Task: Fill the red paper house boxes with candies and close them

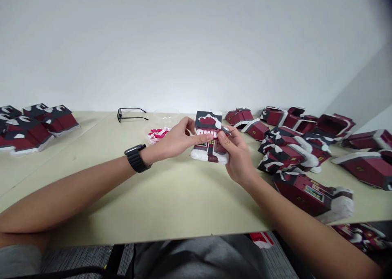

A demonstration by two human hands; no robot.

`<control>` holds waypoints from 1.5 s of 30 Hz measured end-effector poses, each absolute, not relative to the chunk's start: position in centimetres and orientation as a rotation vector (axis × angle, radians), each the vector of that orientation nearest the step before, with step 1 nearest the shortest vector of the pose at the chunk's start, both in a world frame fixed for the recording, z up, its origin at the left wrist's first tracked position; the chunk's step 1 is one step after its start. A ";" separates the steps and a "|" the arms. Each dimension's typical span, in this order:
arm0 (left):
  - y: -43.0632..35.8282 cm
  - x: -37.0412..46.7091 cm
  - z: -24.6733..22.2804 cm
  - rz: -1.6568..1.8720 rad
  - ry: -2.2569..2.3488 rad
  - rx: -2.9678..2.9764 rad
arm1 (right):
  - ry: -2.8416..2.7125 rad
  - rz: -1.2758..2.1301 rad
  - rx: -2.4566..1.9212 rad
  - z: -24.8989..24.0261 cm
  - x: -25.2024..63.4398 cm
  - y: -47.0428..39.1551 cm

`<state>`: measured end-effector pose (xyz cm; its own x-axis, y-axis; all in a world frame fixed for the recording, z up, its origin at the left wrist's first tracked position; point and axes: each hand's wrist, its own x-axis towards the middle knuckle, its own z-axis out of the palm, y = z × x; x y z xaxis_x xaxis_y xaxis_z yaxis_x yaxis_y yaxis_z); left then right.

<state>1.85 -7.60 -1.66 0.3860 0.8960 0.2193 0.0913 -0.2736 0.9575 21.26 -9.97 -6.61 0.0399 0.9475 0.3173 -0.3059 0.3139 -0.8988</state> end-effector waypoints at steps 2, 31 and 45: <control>-7.6 1.9 -1.7 0.987 0.744 1.671 | -1.155 1.153 -0.750 -6.6 21.3 -10.0; -13.8 -15.6 0.1 0.473 1.236 2.447 | -1.562 1.023 -0.791 -7.8 21.8 -10.4; -12.1 -24.6 -1.8 0.334 2.295 2.434 | -1.589 1.006 -0.816 -8.0 21.8 -10.5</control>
